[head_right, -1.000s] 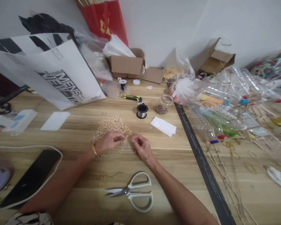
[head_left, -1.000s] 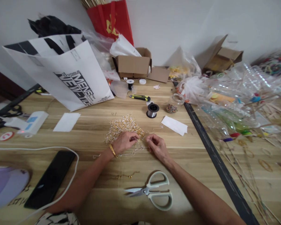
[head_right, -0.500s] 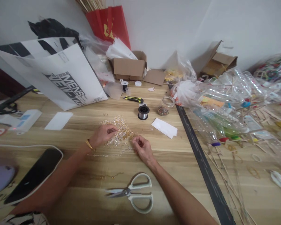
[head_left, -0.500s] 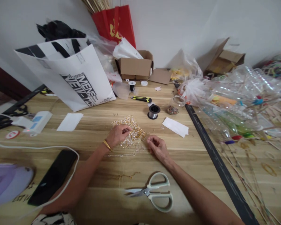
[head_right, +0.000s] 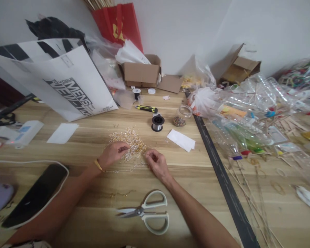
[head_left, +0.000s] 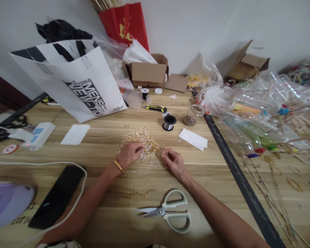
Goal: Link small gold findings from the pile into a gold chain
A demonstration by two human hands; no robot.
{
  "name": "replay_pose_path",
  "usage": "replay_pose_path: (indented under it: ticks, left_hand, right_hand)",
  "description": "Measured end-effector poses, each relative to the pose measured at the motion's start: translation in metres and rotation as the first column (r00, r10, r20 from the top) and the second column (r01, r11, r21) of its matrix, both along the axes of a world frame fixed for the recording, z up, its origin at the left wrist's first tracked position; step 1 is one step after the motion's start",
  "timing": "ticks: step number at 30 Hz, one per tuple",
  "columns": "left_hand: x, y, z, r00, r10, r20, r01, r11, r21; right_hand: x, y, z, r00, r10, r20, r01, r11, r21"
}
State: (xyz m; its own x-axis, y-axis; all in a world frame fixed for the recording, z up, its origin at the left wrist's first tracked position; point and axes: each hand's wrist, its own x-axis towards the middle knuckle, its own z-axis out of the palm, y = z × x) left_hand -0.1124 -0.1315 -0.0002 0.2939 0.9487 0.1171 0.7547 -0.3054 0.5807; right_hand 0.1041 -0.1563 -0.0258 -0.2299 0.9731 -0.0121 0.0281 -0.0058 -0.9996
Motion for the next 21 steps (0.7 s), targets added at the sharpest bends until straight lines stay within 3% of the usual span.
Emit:
replay_pose_path:
  ticks: [10, 13, 17, 21]
  left_hand:
    - [-0.007, -0.014, 0.011, 0.973, 0.035, -0.23, -0.018, 0.997, 0.074]
    - [0.0, -0.019, 0.019, 0.964, 0.039, -0.262, 0.001, 0.989, 0.151]
    - [0.017, -0.02, 0.026, 0.981, -0.028, -0.192, 0.059, 0.985, 0.16]
    - [0.031, -0.018, 0.024, 0.997, -0.081, -0.003, 0.081, 0.996, -0.031]
  right_hand:
    - [0.0, 0.0, -0.004, 1.0, 0.024, 0.005, -0.024, 1.0, -0.013]
    - [0.0, 0.0, -0.003, 1.0, 0.03, 0.009, -0.03, 1.0, 0.0]
    - [0.0, -0.002, -0.002, 0.999, 0.034, 0.019, -0.034, 0.999, 0.005]
    - [0.0, -0.003, -0.004, 0.998, 0.02, 0.066, -0.025, 0.997, 0.071]
